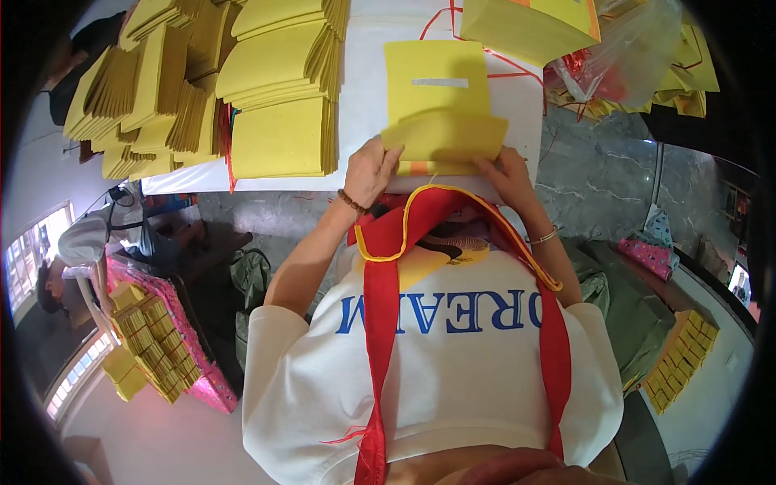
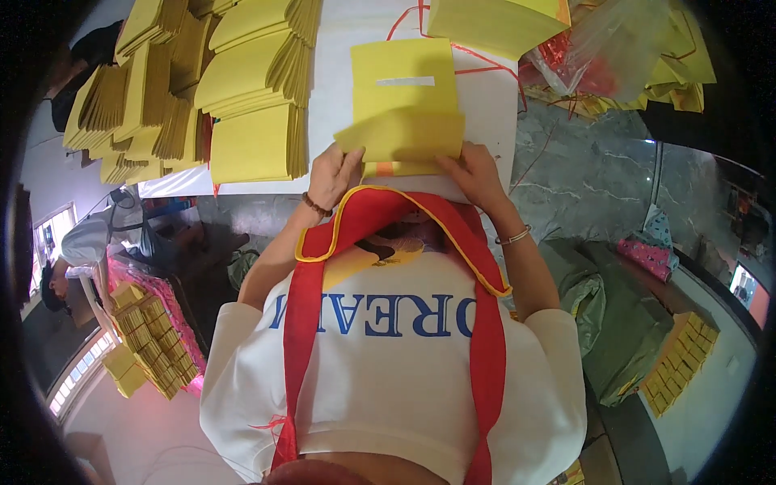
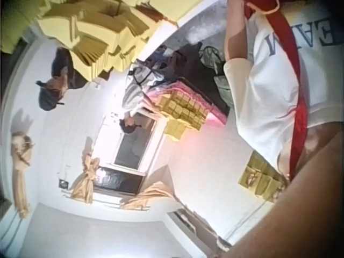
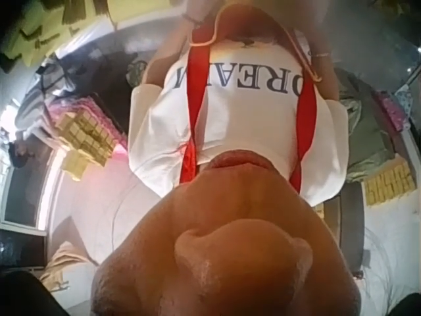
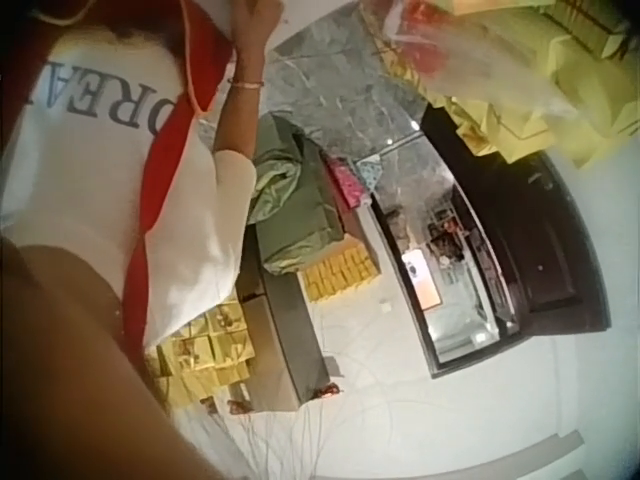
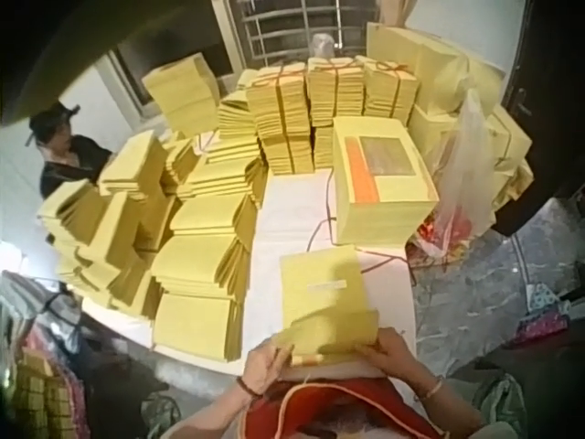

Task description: Folding and stacking sheets of yellow joss paper.

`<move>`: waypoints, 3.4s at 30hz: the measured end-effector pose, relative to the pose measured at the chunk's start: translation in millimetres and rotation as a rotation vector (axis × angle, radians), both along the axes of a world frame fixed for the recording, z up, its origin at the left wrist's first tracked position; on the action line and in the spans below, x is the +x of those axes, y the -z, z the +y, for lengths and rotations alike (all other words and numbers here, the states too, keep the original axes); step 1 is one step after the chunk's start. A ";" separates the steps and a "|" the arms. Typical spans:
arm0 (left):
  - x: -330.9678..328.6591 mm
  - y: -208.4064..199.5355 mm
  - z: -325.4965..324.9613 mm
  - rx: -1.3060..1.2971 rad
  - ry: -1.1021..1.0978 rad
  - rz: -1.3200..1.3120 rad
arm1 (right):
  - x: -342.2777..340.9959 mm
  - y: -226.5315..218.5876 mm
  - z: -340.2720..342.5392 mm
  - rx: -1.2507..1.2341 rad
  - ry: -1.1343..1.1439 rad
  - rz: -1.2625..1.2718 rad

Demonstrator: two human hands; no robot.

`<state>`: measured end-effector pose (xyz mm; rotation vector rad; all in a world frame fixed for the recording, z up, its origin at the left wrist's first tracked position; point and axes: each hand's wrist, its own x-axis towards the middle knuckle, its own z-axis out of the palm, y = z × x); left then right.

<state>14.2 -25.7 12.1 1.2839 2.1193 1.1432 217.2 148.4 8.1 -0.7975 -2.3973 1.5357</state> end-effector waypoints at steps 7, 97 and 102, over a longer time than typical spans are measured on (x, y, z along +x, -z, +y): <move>-12.9 8.2 26.2 -0.189 -0.166 -0.261 | -26.7 -9.2 -4.8 -0.315 0.307 0.105; 6.4 -4.1 37.1 -0.054 0.357 0.998 | -53.4 38.5 26.5 -1.346 0.453 1.034; 16.4 7.6 54.0 -0.094 0.318 1.138 | -46.3 48.7 40.8 -1.548 0.275 1.080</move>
